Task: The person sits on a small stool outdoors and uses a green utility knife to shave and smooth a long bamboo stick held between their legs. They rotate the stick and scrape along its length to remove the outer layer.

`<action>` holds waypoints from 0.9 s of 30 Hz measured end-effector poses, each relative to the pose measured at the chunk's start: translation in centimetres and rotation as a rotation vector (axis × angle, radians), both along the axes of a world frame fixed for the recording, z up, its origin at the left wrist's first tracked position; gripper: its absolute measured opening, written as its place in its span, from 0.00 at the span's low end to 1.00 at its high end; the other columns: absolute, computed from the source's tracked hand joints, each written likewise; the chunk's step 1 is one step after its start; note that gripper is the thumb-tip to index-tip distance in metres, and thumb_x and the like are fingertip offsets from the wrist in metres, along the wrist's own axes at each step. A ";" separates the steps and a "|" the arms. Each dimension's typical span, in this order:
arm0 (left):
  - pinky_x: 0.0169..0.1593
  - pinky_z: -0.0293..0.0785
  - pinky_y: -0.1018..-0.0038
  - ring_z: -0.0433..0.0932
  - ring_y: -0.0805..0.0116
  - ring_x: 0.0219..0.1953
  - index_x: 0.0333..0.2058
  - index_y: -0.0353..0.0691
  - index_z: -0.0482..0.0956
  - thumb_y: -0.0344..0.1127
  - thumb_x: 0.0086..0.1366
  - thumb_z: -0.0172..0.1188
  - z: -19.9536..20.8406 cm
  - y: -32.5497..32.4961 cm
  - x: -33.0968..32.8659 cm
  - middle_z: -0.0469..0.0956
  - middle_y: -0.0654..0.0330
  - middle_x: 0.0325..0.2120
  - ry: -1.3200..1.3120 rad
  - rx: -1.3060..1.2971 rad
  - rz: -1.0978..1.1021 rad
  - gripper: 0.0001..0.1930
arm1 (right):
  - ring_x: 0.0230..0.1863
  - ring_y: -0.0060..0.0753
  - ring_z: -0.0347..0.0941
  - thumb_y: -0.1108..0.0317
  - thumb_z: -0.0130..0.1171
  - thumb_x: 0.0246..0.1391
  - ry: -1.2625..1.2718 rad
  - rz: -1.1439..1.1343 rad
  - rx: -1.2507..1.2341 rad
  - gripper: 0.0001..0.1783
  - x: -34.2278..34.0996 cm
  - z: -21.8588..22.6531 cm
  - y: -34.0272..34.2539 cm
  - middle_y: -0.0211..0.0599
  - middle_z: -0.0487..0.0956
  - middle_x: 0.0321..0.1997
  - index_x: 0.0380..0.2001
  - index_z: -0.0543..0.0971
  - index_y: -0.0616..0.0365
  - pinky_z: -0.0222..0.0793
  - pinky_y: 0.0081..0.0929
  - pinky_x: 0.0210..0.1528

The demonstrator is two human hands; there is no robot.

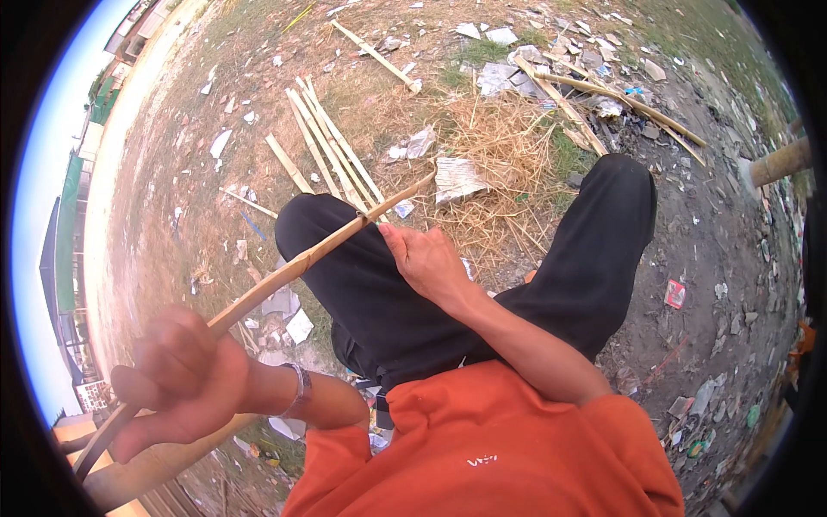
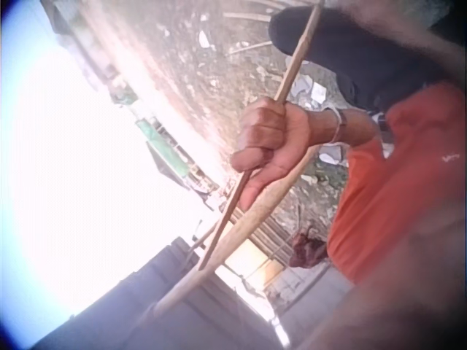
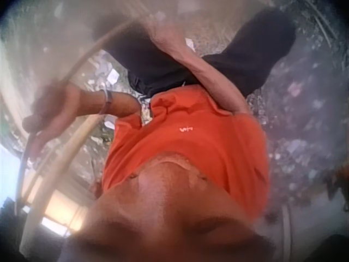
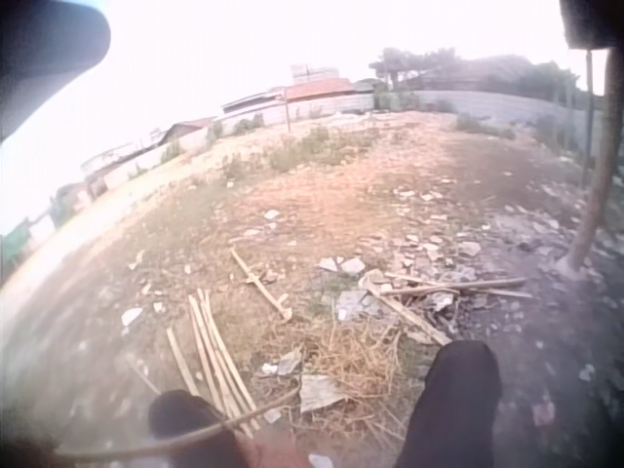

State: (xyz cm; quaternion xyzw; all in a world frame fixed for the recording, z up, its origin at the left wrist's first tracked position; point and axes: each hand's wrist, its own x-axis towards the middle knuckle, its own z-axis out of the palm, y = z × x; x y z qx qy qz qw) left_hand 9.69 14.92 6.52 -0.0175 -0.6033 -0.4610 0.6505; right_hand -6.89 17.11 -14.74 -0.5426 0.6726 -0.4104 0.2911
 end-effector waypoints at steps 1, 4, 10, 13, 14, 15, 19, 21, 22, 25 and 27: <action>0.16 0.34 0.80 0.40 0.83 0.10 0.15 0.53 0.53 0.68 0.61 0.48 0.1 0.0 0.1 0.47 0.74 0.05 -0.001 0.004 -0.009 0.30 | 0.27 0.64 0.74 0.45 0.37 0.64 0.010 -0.012 0.103 0.35 -0.5 -1.8 -0.4 0.63 0.75 0.20 0.25 0.80 0.66 0.70 0.52 0.32; 0.16 0.33 0.80 0.40 0.83 0.09 0.15 0.52 0.53 0.69 0.61 0.46 0.2 -0.2 0.5 0.46 0.74 0.06 -0.005 -0.014 0.001 0.30 | 0.29 0.66 0.72 0.47 0.38 0.65 0.066 0.007 0.407 0.33 -3.1 -3.1 -1.8 0.62 0.75 0.22 0.25 0.80 0.65 0.68 0.53 0.34; 0.16 0.34 0.80 0.40 0.82 0.09 0.16 0.51 0.54 0.70 0.62 0.42 0.2 -0.1 0.1 0.44 0.73 0.07 -0.013 -0.028 -0.013 0.30 | 0.31 0.66 0.73 0.44 0.35 0.65 0.063 -0.063 0.313 0.36 -2.7 -6.3 -2.7 0.64 0.76 0.24 0.24 0.80 0.65 0.69 0.53 0.37; 0.16 0.35 0.80 0.40 0.82 0.09 0.16 0.52 0.54 0.69 0.61 0.46 0.2 -0.2 0.3 0.45 0.74 0.06 0.026 -0.007 0.181 0.30 | 0.33 0.67 0.73 0.44 0.34 0.65 0.030 -0.056 0.365 0.37 -3.7 -7.4 -3.3 0.65 0.76 0.25 0.23 0.80 0.65 0.68 0.54 0.38; 0.17 0.35 0.81 0.40 0.83 0.09 0.15 0.52 0.53 0.68 0.60 0.49 0.0 0.2 0.0 0.46 0.74 0.06 0.079 0.016 0.389 0.30 | 0.33 0.67 0.73 0.44 0.34 0.65 -0.001 -0.029 0.344 0.37 -3.6 -7.2 -3.3 0.65 0.76 0.25 0.23 0.80 0.66 0.68 0.54 0.39; 0.17 0.35 0.81 0.40 0.83 0.09 0.15 0.53 0.53 0.67 0.59 0.52 -0.2 0.5 -0.5 0.47 0.74 0.05 0.129 0.049 0.593 0.30 | 0.33 0.67 0.73 0.44 0.33 0.65 -0.023 -0.006 0.291 0.38 -3.3 -7.1 -3.2 0.65 0.76 0.26 0.24 0.80 0.66 0.68 0.54 0.40; 0.17 0.36 0.82 0.41 0.83 0.09 0.14 0.52 0.53 0.67 0.59 0.53 0.2 -0.3 0.2 0.47 0.74 0.05 0.038 0.021 -0.048 0.30 | 0.36 0.66 0.74 0.44 0.32 0.65 -0.034 -0.109 0.382 0.38 -3.1 -10.8 -3.8 0.65 0.77 0.28 0.25 0.80 0.67 0.67 0.53 0.43; 0.16 0.36 0.83 0.41 0.84 0.08 0.14 0.51 0.55 0.66 0.62 0.49 0.4 -0.2 0.0 0.46 0.75 0.05 0.009 -0.012 0.014 0.29 | 0.37 0.67 0.74 0.44 0.33 0.64 0.105 -0.220 0.530 0.38 -4.8 -13.2 -3.8 0.65 0.78 0.30 0.26 0.80 0.67 0.67 0.53 0.44; 0.15 0.36 0.83 0.42 0.84 0.08 0.14 0.51 0.55 0.66 0.63 0.47 0.3 -0.1 0.0 0.46 0.76 0.05 -0.006 -0.023 0.051 0.29 | 0.37 0.67 0.74 0.44 0.33 0.64 0.063 -0.243 0.543 0.37 -5.3 -13.3 -3.9 0.64 0.78 0.30 0.26 0.80 0.67 0.67 0.53 0.44; 0.16 0.36 0.83 0.41 0.84 0.09 0.13 0.52 0.53 0.66 0.59 0.53 0.3 -0.2 -0.1 0.48 0.75 0.04 0.067 0.022 -0.128 0.31 | 0.36 0.66 0.74 0.44 0.34 0.64 -0.044 -0.258 0.494 0.36 -5.8 -11.3 -4.0 0.62 0.78 0.29 0.26 0.78 0.67 0.67 0.52 0.43; 0.15 0.35 0.84 0.41 0.85 0.08 0.13 0.52 0.52 0.64 0.60 0.54 0.3 -0.1 -0.1 0.48 0.75 0.04 0.068 -0.007 -0.119 0.30 | 0.34 0.66 0.74 0.45 0.35 0.64 -0.110 -0.226 0.336 0.34 -4.8 -8.2 -3.2 0.61 0.77 0.26 0.25 0.77 0.66 0.67 0.52 0.41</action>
